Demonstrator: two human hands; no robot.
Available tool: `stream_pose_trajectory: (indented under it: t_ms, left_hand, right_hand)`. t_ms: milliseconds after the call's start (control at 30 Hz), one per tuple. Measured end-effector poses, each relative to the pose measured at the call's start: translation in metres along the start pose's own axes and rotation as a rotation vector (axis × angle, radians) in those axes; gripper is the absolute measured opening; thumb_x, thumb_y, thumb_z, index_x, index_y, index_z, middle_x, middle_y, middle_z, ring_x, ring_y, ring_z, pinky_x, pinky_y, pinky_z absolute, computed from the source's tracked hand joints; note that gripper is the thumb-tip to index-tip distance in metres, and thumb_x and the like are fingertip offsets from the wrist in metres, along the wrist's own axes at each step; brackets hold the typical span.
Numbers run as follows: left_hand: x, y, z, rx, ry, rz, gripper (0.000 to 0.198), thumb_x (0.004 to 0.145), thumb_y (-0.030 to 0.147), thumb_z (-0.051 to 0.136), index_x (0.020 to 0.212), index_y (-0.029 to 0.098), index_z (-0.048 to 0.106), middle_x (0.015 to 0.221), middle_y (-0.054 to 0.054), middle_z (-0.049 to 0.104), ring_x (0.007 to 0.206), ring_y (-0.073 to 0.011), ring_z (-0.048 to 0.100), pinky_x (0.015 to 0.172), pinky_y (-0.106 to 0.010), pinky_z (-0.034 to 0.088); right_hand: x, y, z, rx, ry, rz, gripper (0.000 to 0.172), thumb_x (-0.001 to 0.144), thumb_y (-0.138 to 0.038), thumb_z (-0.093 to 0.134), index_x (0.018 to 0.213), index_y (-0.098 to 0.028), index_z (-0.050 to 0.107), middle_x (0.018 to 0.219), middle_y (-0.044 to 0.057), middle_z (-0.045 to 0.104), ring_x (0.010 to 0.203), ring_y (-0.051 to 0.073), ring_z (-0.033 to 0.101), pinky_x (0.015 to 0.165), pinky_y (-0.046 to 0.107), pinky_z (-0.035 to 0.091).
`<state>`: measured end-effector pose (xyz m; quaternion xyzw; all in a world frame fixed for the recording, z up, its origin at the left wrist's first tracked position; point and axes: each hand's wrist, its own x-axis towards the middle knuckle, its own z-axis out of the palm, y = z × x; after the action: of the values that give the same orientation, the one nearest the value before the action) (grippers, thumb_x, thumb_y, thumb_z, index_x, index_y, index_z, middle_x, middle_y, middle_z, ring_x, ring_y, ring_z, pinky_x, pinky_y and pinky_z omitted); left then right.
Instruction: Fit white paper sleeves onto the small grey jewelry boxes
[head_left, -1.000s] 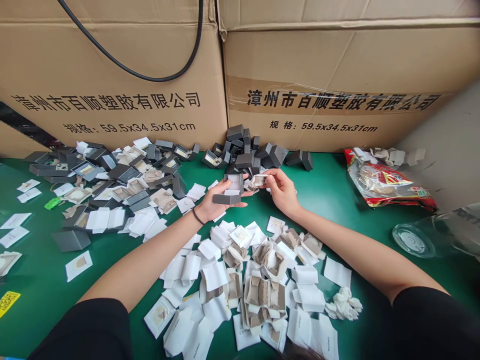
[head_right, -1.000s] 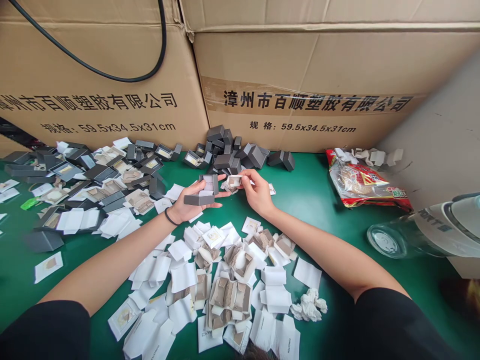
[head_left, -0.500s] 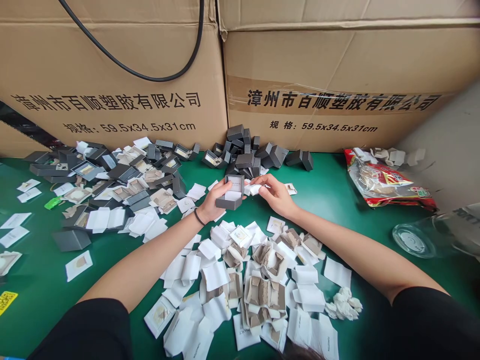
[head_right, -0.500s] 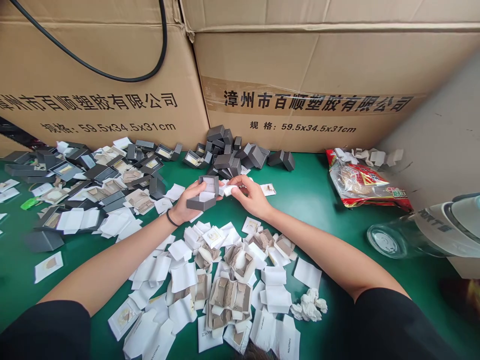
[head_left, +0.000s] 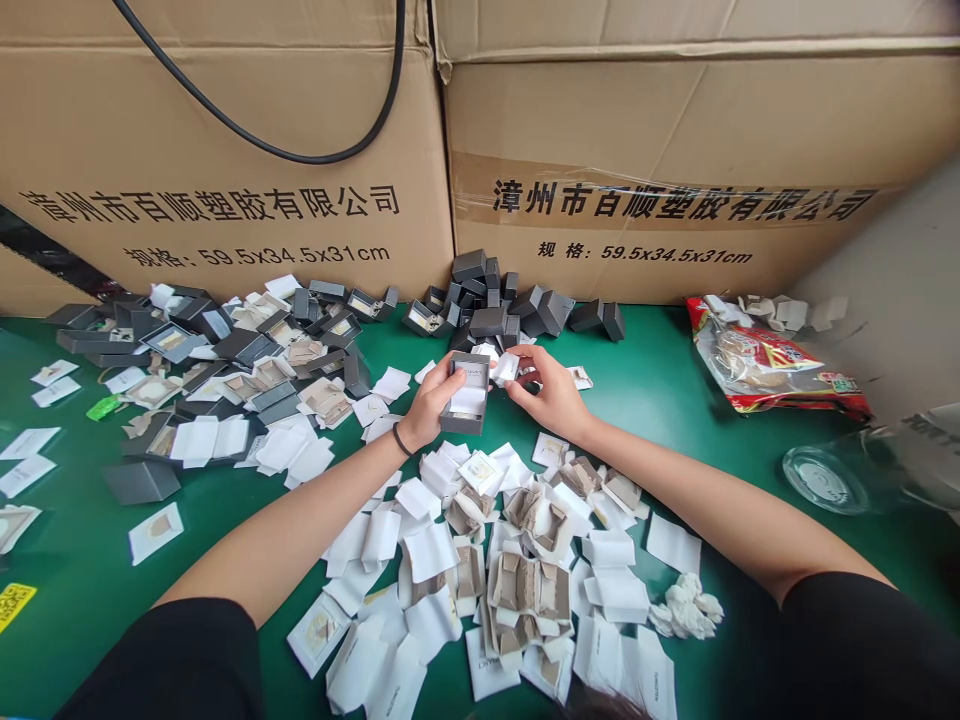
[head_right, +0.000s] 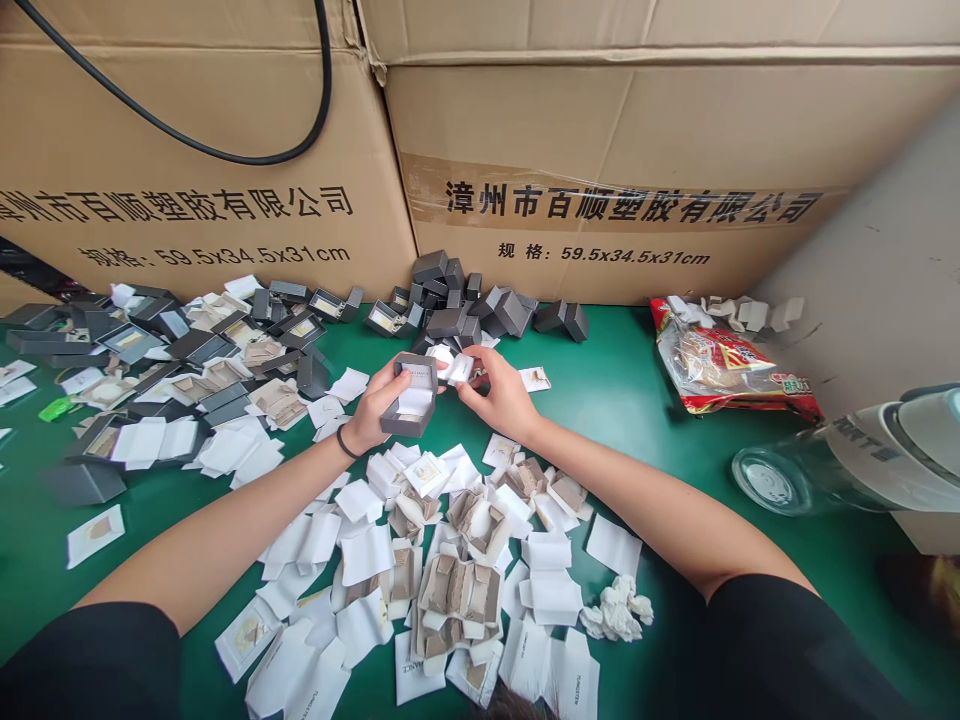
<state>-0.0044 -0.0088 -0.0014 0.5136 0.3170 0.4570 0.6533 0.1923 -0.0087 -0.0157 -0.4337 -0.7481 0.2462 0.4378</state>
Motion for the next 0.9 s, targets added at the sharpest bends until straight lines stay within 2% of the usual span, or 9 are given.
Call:
stream_pose_trajectory:
  t_ms: [233,400,500,700,800,900]
  left_hand:
    - [-0.0008,0.0003,0.0006,0.007,-0.031,-0.014,0.037,0.080,0.040,0.058,0.109,0.017,0.056,0.105,-0.009,0.065,0.091,-0.0220,0.064,0.074,-0.032,0.049]
    - [-0.0022,0.0013,0.0016,0.045,-0.043,-0.001,0.038,0.082,0.040,0.055,0.111,0.016,0.058,0.096,-0.008,0.066,0.066,-0.0136,0.058,0.060,-0.025,0.044]
    - [-0.0021,0.0011,0.0000,0.060,-0.016,0.003,0.039,0.082,0.040,0.055,0.113,0.016,0.059,0.096,-0.007,0.066,0.060,-0.0112,0.054,0.057,-0.025,0.041]
    - [-0.0003,0.0000,-0.0024,0.020,-0.029,-0.024,0.039,0.082,0.041,0.054,0.114,0.018,0.057,0.104,-0.009,0.065,0.080,-0.0191,0.063,0.062,-0.028,0.045]
    - [-0.0001,0.0005,-0.0014,0.004,-0.033,-0.015,0.038,0.083,0.041,0.054,0.112,0.017,0.056,0.106,-0.011,0.066,0.089,-0.0223,0.064,0.064,-0.028,0.047]
    - [-0.0004,0.0010,0.0000,-0.030,-0.023,-0.009,0.037,0.082,0.040,0.055,0.111,0.016,0.055,0.110,-0.012,0.065,0.095,-0.0250,0.064,0.069,-0.031,0.050]
  right_hand:
    - [0.0006,0.0006,-0.0013,-0.081,-0.004,-0.026,0.030,0.079,-0.028,0.056,0.108,-0.021,0.052,0.099,0.007,0.063,0.078,0.018,0.060,0.071,0.033,0.053]
    - [-0.0001,0.0042,-0.0001,-0.116,0.009,-0.047,0.033,0.079,-0.026,0.053,0.112,-0.021,0.053,0.102,0.007,0.064,0.078,0.018,0.059,0.071,0.034,0.052]
    - [-0.0004,0.0033,-0.0003,-0.124,0.017,-0.051,0.033,0.081,-0.026,0.050,0.114,-0.022,0.052,0.105,0.008,0.062,0.078,0.018,0.059,0.071,0.035,0.051]
    - [0.0003,-0.0004,-0.0012,-0.128,0.004,-0.096,0.028,0.084,-0.027,0.047,0.112,-0.023,0.051,0.117,0.009,0.058,0.086,0.020,0.059,0.073,0.035,0.051]
    - [0.0005,0.0019,-0.0008,-0.135,-0.036,-0.098,0.029,0.083,-0.027,0.051,0.112,-0.023,0.050,0.115,0.009,0.058,0.083,0.019,0.058,0.073,0.035,0.051]
    - [0.0006,0.0060,-0.0006,-0.184,-0.031,-0.106,0.031,0.081,-0.024,0.053,0.112,-0.024,0.050,0.113,0.008,0.060,0.092,0.023,0.055,0.077,0.038,0.049]
